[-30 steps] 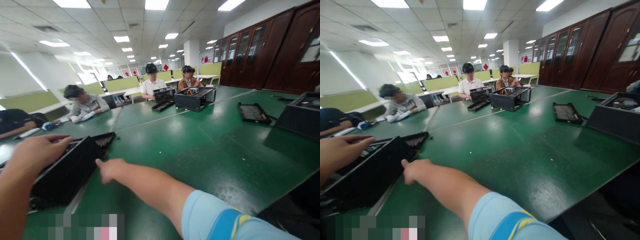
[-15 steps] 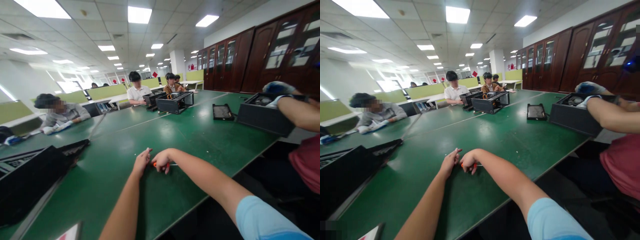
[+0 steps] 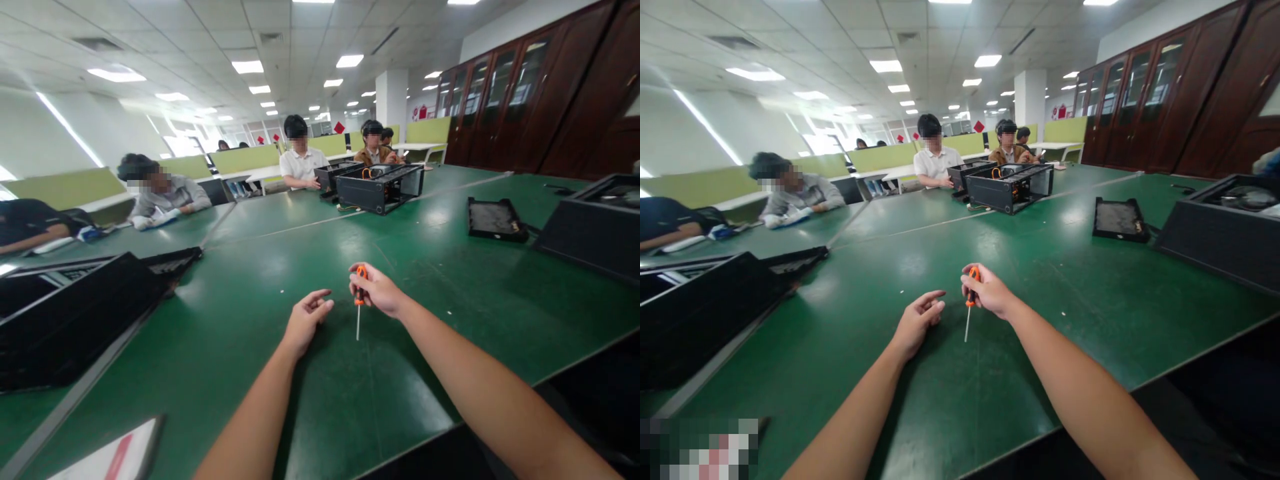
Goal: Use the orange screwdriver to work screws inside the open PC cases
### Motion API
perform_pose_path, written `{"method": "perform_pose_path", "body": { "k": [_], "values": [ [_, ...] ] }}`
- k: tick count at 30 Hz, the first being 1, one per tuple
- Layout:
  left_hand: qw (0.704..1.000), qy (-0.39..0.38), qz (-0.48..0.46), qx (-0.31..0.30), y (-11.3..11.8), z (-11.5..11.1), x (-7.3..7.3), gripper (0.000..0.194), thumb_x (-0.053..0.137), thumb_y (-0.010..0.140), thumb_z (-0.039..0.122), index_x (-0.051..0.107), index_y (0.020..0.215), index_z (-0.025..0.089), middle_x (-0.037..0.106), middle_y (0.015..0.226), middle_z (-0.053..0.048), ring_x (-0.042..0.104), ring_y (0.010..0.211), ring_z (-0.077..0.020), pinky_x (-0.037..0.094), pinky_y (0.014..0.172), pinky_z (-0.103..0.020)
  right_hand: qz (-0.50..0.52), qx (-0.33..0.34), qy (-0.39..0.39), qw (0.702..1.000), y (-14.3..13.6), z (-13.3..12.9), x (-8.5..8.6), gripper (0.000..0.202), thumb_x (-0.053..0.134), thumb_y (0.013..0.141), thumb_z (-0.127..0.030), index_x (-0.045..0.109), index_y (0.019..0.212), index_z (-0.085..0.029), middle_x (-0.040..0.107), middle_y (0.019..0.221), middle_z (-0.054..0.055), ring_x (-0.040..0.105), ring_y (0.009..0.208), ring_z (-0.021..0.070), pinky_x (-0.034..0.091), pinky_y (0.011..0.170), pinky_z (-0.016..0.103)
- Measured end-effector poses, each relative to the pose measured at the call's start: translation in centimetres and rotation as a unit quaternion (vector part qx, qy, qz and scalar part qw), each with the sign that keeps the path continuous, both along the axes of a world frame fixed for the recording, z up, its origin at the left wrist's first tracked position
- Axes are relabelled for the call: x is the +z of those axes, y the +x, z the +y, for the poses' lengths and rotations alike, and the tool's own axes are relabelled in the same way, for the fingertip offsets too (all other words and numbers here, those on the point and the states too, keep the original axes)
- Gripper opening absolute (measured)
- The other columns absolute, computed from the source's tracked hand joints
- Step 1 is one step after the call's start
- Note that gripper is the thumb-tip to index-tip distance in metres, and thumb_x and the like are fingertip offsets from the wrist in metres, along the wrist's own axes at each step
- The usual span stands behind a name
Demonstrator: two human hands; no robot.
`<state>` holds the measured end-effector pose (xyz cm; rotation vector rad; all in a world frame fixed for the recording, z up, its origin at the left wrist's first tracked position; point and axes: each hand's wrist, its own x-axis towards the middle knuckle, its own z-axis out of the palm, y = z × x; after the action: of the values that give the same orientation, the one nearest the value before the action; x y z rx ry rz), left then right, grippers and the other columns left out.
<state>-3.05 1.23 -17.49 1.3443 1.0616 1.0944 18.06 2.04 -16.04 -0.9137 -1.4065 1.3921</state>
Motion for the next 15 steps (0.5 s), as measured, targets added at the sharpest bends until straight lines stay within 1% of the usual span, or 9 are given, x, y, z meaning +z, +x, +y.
{"method": "perform_pose_path", "body": {
  "k": [1, 3, 5, 7, 9, 12, 15],
  "values": [
    [1.0, -0.004, -0.018, 0.005, 0.0, 0.2, -0.1, 0.053, 0.08, 0.071, 0.043, 0.068, 0.113, 0.014, 0.048, 0.061, 0.006, 0.04, 0.053, -0.0079, 0.031, 0.053, -0.023, 0.003, -0.04, 0.024, 0.999, -0.1, -0.1, 0.2, 0.03, 0.051, 0.094, -0.038, 0.043, 0.119, -0.024, 0.056, 0.076, -0.006, 0.054, 0.056, 0.0097, 0.05, 0.058, 0.023],
    [0.998, -0.011, -0.067, 0.012, 0.0, 0.4, -0.3, 0.051, 0.077, 0.073, 0.046, 0.068, 0.111, 0.013, 0.047, 0.06, 0.006, 0.04, 0.051, -0.0077, 0.032, 0.054, -0.024, -0.028, -0.097, 0.1, 0.99, -0.3, -0.5, 0.4, 0.032, 0.058, 0.091, -0.036, 0.046, 0.119, -0.025, 0.059, 0.084, -0.004, 0.059, 0.068, 0.0115, 0.05, 0.07, 0.026],
    [0.993, -0.017, -0.112, 0.016, 0.0, 0.5, -0.4, 0.05, 0.074, 0.075, 0.049, 0.069, 0.108, 0.012, 0.047, 0.06, 0.005, 0.039, 0.05, -0.0075, 0.033, 0.053, -0.025, -0.093, -0.123, 0.188, 0.97, -0.5, -1.1, 0.6, 0.03, 0.059, 0.091, -0.035, 0.05, 0.118, -0.024, 0.062, 0.087, -0.001, 0.061, 0.077, 0.0142, 0.049, 0.079, 0.029],
    [0.991, -0.02, -0.128, 0.017, -0.1, 0.4, -0.5, 0.049, 0.073, 0.075, 0.051, 0.07, 0.104, 0.011, 0.048, 0.061, 0.004, 0.04, 0.05, -0.0078, 0.033, 0.053, -0.025, -0.152, -0.125, 0.244, 0.95, -0.5, -1.6, 0.8, 0.028, 0.055, 0.094, -0.035, 0.05, 0.118, -0.023, 0.062, 0.085, -0.001, 0.062, 0.076, 0.0155, 0.047, 0.079, 0.03],
    [0.992, -0.019, -0.12, 0.014, 0.0, 0.4, -0.5, 0.049, 0.072, 0.075, 0.052, 0.071, 0.102, 0.01, 0.05, 0.062, 0.003, 0.041, 0.05, -0.0082, 0.034, 0.053, -0.025, -0.175, -0.121, 0.254, 0.943, -0.6, -2.1, 0.8, 0.026, 0.054, 0.095, -0.035, 0.05, 0.118, -0.024, 0.061, 0.085, -0.001, 0.061, 0.075, 0.0154, 0.047, 0.077, 0.029],
    [0.995, -0.014, -0.101, 0.01, 0.1, 0.3, -0.5, 0.049, 0.071, 0.076, 0.053, 0.072, 0.099, 0.01, 0.051, 0.061, 0.003, 0.041, 0.051, -0.0085, 0.034, 0.053, -0.025, -0.179, -0.12, 0.259, 0.941, -0.8, -2.4, 0.8, 0.022, 0.054, 0.096, -0.035, 0.051, 0.115, -0.025, 0.063, 0.086, -0.001, 0.062, 0.074, 0.015, 0.047, 0.076, 0.029],
    [0.994, -0.016, -0.105, 0.021, 0.1, 0.2, -0.5, 0.05, 0.07, 0.076, 0.055, 0.072, 0.097, 0.01, 0.051, 0.06, 0.003, 0.041, 0.05, -0.0086, 0.033, 0.052, -0.026, -0.193, -0.106, 0.276, 0.936, -1.2, -2.5, 0.6, 0.017, 0.054, 0.096, -0.034, 0.054, 0.11, -0.025, 0.067, 0.094, 0.001, 0.065, 0.084, 0.0167, 0.047, 0.082, 0.03]
  ]
}}
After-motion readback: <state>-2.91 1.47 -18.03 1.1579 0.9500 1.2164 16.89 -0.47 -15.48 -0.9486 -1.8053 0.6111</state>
